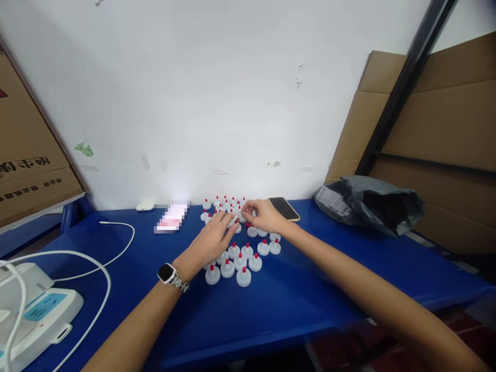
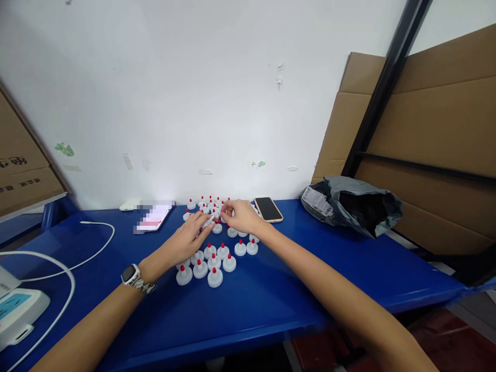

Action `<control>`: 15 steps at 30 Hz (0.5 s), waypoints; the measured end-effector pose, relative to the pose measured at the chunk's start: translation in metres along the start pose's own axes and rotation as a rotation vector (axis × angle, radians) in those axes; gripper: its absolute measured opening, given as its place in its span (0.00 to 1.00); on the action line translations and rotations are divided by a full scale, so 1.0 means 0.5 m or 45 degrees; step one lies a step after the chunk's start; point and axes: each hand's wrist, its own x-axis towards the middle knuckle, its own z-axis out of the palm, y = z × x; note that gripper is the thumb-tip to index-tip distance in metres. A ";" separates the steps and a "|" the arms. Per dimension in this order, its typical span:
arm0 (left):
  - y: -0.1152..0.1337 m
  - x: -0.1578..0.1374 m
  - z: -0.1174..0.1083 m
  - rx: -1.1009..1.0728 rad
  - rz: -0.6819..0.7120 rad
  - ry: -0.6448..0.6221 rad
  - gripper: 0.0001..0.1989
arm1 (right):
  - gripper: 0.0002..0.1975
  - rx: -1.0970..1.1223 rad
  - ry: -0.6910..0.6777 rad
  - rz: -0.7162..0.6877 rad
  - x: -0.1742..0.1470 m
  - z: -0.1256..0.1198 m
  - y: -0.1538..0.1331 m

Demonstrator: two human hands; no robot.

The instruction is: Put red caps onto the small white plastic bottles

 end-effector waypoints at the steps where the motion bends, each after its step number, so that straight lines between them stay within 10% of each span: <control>1: -0.002 -0.002 -0.002 0.011 0.003 0.011 0.18 | 0.07 -0.196 -0.052 -0.008 0.006 -0.001 0.007; 9: -0.013 -0.013 -0.011 0.058 0.026 -0.015 0.14 | 0.05 -0.632 -0.268 0.009 0.027 0.028 0.027; 15: -0.011 -0.013 -0.015 0.060 0.005 0.003 0.13 | 0.11 0.044 0.010 0.166 0.017 0.023 0.012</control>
